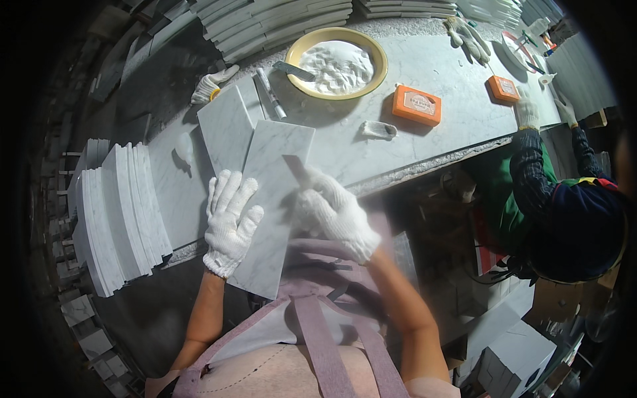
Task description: The person applies a white paste to the edges of rectangular stone tiles using a small tool, then spreads it evenly. They handle multiple tiles one at a time, occasionally moving to retrieve more tiles and returning to the workbench to continue the process.
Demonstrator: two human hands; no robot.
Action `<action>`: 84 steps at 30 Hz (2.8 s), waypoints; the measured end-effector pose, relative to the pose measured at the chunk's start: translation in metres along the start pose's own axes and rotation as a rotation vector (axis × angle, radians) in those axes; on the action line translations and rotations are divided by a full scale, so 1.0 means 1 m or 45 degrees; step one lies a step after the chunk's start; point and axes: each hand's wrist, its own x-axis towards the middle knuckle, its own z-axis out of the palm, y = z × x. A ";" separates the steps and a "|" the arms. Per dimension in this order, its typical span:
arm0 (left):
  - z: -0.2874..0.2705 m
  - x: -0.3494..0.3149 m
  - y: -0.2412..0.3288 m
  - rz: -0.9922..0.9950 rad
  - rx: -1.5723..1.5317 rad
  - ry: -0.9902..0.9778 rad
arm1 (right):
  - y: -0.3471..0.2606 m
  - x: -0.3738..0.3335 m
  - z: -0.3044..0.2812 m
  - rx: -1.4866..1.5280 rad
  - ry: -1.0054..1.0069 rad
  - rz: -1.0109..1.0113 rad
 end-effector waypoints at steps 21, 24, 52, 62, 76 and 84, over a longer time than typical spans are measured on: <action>0.006 0.078 0.010 -0.053 0.217 0.283 | -0.025 0.061 -0.005 -0.266 0.461 -0.101; 0.025 0.126 -0.003 0.169 0.205 0.342 | -0.013 0.068 0.007 -0.667 0.605 -0.317; 0.042 0.163 -0.022 0.153 0.006 0.168 | -0.052 0.086 0.040 -0.942 0.555 -0.232; 0.044 0.163 -0.024 0.174 0.036 0.175 | -0.055 0.087 0.041 -0.959 0.572 -0.220; 0.049 0.163 -0.026 0.240 0.048 0.232 | -0.051 0.095 0.034 -1.043 0.495 -0.167; 0.048 0.161 -0.024 0.199 0.022 0.182 | -0.046 0.105 0.018 -0.678 0.272 -0.172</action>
